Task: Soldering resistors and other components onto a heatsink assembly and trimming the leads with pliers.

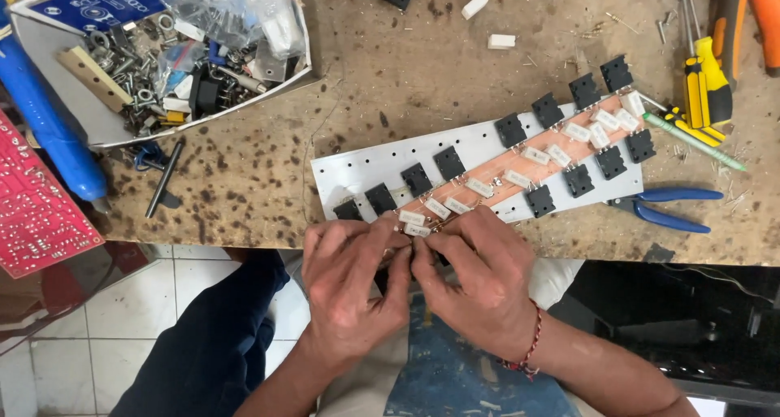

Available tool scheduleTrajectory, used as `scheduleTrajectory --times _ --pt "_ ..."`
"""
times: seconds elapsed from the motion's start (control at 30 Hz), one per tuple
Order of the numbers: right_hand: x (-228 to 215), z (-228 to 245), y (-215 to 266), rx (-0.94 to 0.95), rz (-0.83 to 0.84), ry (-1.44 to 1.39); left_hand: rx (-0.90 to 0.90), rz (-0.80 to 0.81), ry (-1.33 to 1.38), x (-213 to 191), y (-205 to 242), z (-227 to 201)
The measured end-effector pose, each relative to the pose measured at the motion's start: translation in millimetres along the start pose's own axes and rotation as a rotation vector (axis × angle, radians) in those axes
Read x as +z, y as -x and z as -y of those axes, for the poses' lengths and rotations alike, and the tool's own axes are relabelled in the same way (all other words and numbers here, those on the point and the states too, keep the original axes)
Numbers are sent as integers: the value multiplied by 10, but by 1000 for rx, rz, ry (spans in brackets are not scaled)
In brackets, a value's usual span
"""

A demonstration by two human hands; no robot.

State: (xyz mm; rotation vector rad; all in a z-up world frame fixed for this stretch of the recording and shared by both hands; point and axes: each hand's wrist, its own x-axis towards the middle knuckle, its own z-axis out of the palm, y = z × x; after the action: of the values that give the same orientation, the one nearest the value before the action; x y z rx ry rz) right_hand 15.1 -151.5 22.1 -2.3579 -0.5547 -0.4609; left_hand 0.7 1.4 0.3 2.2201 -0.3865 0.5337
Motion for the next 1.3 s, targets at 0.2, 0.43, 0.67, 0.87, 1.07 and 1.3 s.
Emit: scheduleTrajectory --times 0.2,0.43,0.67,0.87,1.07,1.3 --pt "-126 -30 -32 -64 83 -15 8 -5 -12 27 48 37" --pt "-340 -166 117 -35 93 -46 -9 31 -10 -24 -15 -24" --pt "-1383 -995 633 169 155 680 -71 105 -68 -23 -84 -117" --pt "-1630 -1494 802 49 442 677 -21 75 2 15 -61 1" --pt "-1694 -1616 1070 -181 502 1124 -32 44 124 37 -7 103" --pt "-1411 -546 1083 771 143 81 -33 46 113 69 2 92"
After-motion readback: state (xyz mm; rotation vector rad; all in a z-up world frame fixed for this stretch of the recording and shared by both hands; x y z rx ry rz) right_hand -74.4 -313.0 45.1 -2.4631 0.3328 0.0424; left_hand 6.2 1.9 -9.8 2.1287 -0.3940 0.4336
